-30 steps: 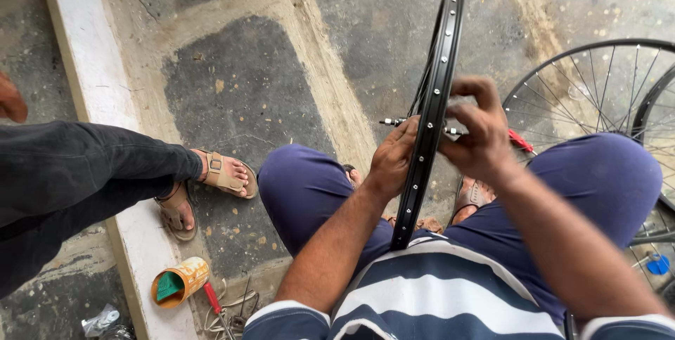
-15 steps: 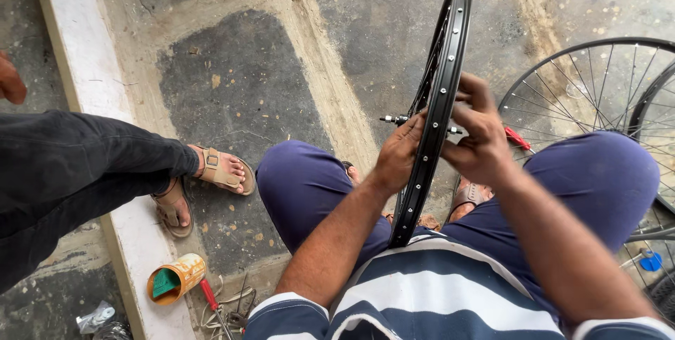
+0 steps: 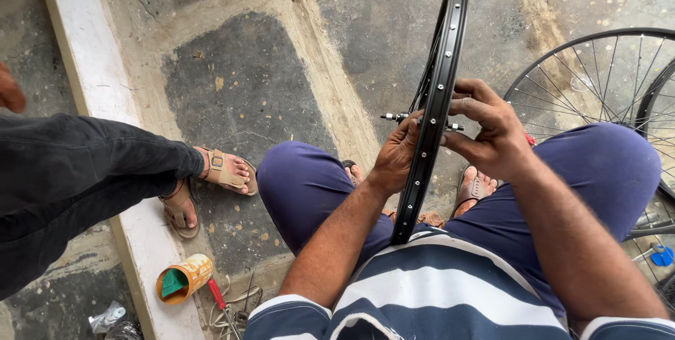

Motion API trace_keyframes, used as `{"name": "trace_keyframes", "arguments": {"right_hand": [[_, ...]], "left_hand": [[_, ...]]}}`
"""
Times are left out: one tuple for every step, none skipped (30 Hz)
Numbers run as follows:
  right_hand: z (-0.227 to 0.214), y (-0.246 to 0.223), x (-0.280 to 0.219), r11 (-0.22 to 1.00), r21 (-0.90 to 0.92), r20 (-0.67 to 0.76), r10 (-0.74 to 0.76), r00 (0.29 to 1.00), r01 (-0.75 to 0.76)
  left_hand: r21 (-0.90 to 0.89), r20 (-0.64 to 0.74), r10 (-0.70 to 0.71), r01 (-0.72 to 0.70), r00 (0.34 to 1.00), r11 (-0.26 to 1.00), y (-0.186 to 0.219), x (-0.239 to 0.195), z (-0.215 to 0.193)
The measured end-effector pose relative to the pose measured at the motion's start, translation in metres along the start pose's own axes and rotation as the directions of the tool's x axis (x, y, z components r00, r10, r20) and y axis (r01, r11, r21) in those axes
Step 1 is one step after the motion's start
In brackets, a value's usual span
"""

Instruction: The person sits on the ground and works on a bicycle wheel, using a small tool to tighten or adjust the spokes and nipples. They rotate the wheel frequently to access different sections and inspect the alignment.

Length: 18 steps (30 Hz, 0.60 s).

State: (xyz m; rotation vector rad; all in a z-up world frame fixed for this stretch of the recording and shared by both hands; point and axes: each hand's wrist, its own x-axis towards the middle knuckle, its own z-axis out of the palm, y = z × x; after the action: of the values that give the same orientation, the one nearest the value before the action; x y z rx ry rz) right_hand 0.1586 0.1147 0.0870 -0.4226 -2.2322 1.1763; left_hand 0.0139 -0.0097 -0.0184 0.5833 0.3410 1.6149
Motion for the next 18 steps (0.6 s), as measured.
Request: {"name": "trace_keyframes", "arguments": {"right_hand": [[-0.001, -0.001, -0.001, 0.999, 0.034, -0.014, 0.009, 1.0, -0.008], [-0.002, -0.002, -0.002, 0.997, 0.069, -0.027, 0.018, 0.999, -0.016], [-0.004, -0.003, -0.002, 0.994, 0.103, -0.037, 0.027, 0.999, -0.023], [-0.004, -0.004, -0.003, 0.997, 0.07, -0.044, 0.016, 0.999, -0.013], [-0.002, -0.005, -0.004, 0.999, 0.041, -0.051, 0.004, 0.999, -0.002], [-0.001, -0.006, -0.005, 1.0, 0.011, -0.058, -0.007, 0.998, 0.008], [-0.001, -0.007, -0.005, 1.0, 0.004, -0.048, -0.013, 0.999, 0.013], [-0.001, -0.008, -0.006, 1.0, -0.004, -0.039, -0.019, 0.999, 0.019], [-0.001, -0.009, -0.007, 1.0, -0.012, -0.027, -0.021, 0.999, 0.021], [-0.002, -0.008, -0.006, 1.0, 0.0, -0.001, 0.008, 1.0, -0.008], [-0.003, -0.006, -0.006, 0.999, 0.011, 0.026, 0.039, 0.999, -0.04], [-0.004, -0.005, -0.005, 0.997, 0.021, 0.054, 0.07, 0.996, -0.072], [-0.005, -0.004, -0.005, 0.997, 0.037, 0.064, 0.058, 0.996, -0.061], [-0.007, -0.003, -0.006, 0.997, 0.053, 0.073, 0.046, 0.996, -0.05], [-0.009, -0.002, -0.005, 0.997, 0.067, 0.082, 0.032, 0.996, -0.038], [-0.01, 0.001, -0.001, 0.998, 0.06, 0.11, -0.023, 0.994, 0.017], [-0.01, 0.005, 0.003, 0.996, 0.057, 0.138, -0.079, 0.987, 0.072], [-0.009, 0.008, 0.005, 0.991, 0.055, 0.166, -0.133, 0.977, 0.126]], "left_hand": [[-0.003, -0.035, -0.037, 0.037, 0.999, 0.999, 0.0, 0.0, 0.001], [-0.007, -0.069, -0.075, 0.074, 0.995, 0.997, 0.002, 0.001, 0.002], [-0.014, -0.105, -0.109, 0.108, 0.989, 0.994, 0.002, 0.001, 0.003], [-0.044, -0.139, -0.143, 0.138, 0.98, 0.989, 0.003, 0.001, 0.004], [-0.073, -0.174, -0.177, 0.166, 0.969, 0.983, 0.005, -0.001, 0.005], [-0.103, -0.209, -0.21, 0.193, 0.955, 0.976, 0.006, -0.002, 0.005], [-0.045, -0.165, -0.157, 0.151, 0.974, 0.987, 0.005, -0.001, 0.004], [0.01, -0.118, -0.104, 0.106, 0.988, 0.994, 0.004, 0.001, 0.003], [0.06, -0.07, -0.052, 0.056, 0.996, 0.997, 0.001, 0.001, 0.002], [0.135, -0.108, -0.071, 0.086, 0.992, 0.987, 0.0, 0.004, -0.001], [0.205, -0.148, -0.089, 0.119, 0.985, 0.971, 0.0, 0.01, -0.004], [0.273, -0.189, -0.103, 0.153, 0.977, 0.95, 0.0, 0.014, -0.006], [0.218, -0.22, -0.155, 0.204, 0.963, 0.955, 0.0, 0.016, -0.006], [0.16, -0.249, -0.208, 0.252, 0.946, 0.955, 0.0, 0.017, -0.005], [0.101, -0.272, -0.26, 0.296, 0.927, 0.95, 0.001, 0.019, -0.003], [0.121, -0.262, -0.225, 0.263, 0.939, 0.957, 0.003, 0.018, 0.001], [0.142, -0.253, -0.189, 0.23, 0.949, 0.963, 0.004, 0.015, 0.005], [0.163, -0.244, -0.153, 0.196, 0.958, 0.967, 0.007, 0.012, 0.011]]}}
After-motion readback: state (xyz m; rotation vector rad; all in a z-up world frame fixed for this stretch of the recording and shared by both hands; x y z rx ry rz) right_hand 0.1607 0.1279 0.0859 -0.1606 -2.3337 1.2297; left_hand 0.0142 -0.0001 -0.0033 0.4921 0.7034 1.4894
